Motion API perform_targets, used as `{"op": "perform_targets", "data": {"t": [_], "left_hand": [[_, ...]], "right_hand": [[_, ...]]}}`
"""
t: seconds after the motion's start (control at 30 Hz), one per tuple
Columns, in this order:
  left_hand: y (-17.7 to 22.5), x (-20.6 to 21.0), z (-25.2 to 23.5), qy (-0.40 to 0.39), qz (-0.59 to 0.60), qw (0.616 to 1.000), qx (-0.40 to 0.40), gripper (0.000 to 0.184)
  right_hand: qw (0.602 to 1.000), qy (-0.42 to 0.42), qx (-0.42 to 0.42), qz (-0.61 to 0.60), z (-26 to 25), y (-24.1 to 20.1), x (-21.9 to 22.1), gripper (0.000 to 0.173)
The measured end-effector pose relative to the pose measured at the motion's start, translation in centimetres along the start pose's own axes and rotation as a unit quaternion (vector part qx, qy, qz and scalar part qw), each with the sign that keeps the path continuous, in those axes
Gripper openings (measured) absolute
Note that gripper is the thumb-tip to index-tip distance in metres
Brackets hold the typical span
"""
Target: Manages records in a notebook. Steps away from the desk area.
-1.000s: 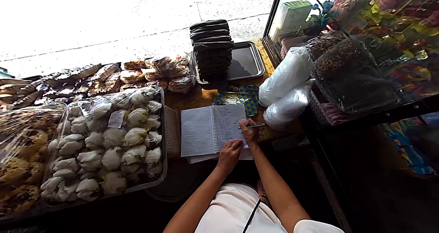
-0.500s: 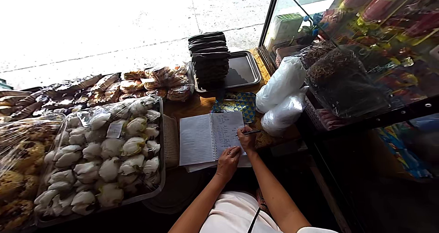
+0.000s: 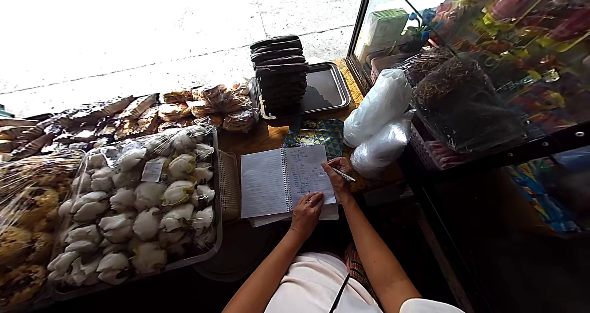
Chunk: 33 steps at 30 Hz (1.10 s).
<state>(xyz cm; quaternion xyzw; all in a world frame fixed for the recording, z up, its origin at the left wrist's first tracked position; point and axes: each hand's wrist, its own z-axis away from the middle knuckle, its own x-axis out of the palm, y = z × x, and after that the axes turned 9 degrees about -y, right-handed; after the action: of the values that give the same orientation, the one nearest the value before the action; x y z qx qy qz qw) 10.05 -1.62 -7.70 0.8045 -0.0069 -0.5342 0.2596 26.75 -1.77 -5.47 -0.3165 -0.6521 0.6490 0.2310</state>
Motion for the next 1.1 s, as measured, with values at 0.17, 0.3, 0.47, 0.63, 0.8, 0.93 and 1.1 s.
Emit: {"op": "perform_targets", "data": {"t": [0.17,0.3,0.47,0.63,0.8,0.93,1.1], "left_hand": [[0.0,-0.1,0.0,0.002,0.004,1.0,0.001,0.026],[0.0,0.0,0.0,0.003,0.005,1.0,0.001,0.025],[0.0,0.0,0.0,0.005,0.0,1.0,-0.001,0.026],[0.0,0.1,0.0,0.007,0.0,1.0,0.001,0.025],[0.0,0.1,0.0,0.007,-0.004,1.0,0.0,0.025],[0.2,-0.1,0.0,-0.004,-0.001,1.0,-0.006,0.026],[0.2,-0.1,0.0,-0.003,-0.009,1.0,-0.005,0.026]], "right_hand": [[0.997,0.018,0.052,-0.045,0.1,-1.1,0.1,0.022],[0.997,0.022,0.066,-0.043,0.1,-0.6,0.4,0.028],[0.992,0.073,0.046,-0.093,0.1,1.1,1.0,0.03],[0.991,0.084,0.022,-0.103,0.2,1.2,0.9,0.032],[0.998,0.049,-0.001,-0.048,0.7,1.1,0.8,0.029],[0.999,0.033,-0.003,-0.033,0.8,2.2,1.0,0.026],[1.0,0.011,0.014,-0.019,0.7,2.1,0.8,0.027]]}}
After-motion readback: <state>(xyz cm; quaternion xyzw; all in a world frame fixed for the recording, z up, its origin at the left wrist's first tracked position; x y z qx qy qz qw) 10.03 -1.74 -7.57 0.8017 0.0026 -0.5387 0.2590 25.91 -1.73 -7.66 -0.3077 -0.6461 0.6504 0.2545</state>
